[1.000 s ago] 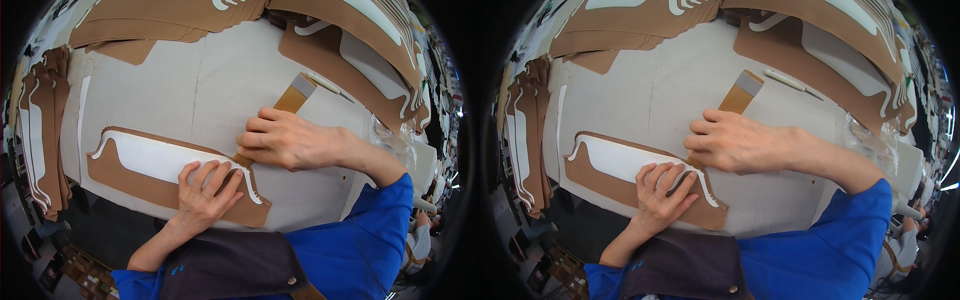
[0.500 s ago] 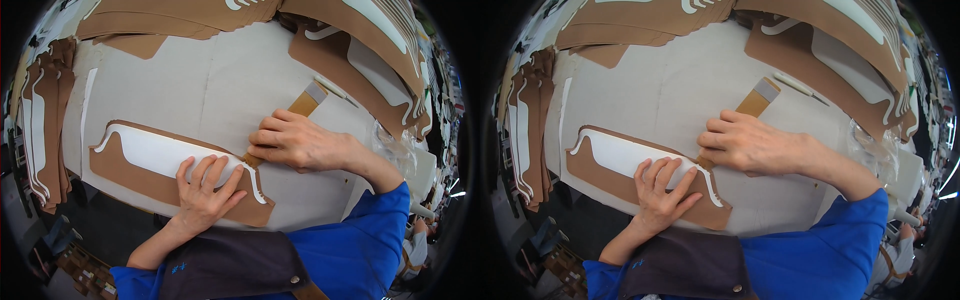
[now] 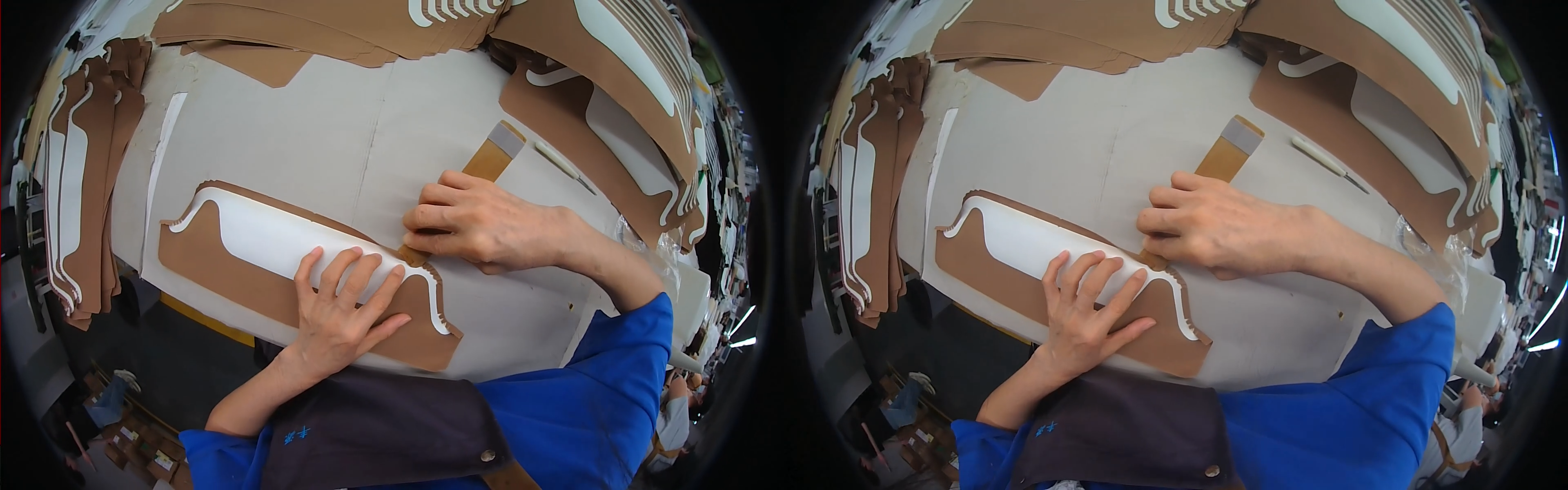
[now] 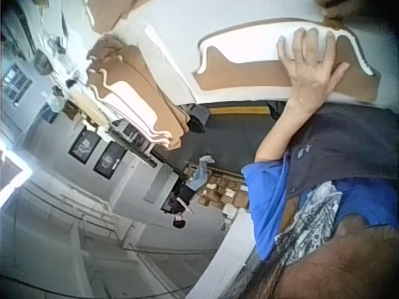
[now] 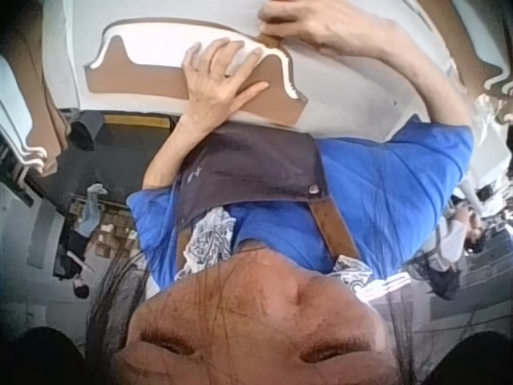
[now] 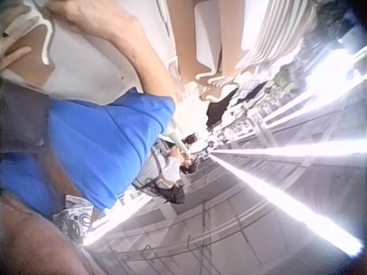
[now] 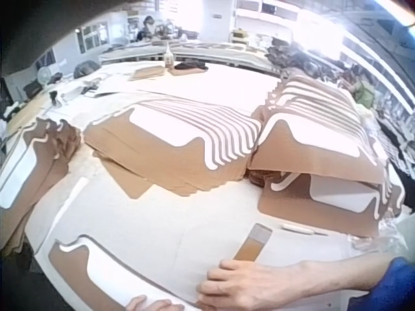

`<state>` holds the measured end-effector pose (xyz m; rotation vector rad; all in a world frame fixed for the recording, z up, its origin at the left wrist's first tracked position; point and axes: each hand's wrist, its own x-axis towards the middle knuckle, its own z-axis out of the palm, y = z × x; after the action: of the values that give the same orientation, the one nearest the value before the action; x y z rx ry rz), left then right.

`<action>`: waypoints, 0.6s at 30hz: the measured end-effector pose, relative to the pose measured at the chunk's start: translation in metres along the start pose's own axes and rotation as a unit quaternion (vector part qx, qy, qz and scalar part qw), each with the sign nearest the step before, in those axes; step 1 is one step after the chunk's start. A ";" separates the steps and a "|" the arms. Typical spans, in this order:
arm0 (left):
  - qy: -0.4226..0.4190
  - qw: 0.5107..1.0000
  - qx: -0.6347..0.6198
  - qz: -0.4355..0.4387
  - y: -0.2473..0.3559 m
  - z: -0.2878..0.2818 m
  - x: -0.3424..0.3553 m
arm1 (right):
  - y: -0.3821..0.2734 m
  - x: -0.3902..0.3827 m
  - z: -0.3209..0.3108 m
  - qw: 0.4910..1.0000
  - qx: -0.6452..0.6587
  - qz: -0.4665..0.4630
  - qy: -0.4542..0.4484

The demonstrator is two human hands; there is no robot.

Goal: Folding and pressing the edges of leather pieces after applying adhesive to create handbag components.

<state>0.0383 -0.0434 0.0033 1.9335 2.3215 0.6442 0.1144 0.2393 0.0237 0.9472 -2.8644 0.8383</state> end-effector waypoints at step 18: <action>0.001 1.000 0.000 0.015 -0.009 0.002 -0.009 | -0.013 -0.019 0.000 0.995 0.058 0.080 0.002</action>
<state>0.0327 -0.0527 -0.0032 1.9732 2.2974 0.6501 0.1377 0.2412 0.0270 0.7297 -2.9466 1.0288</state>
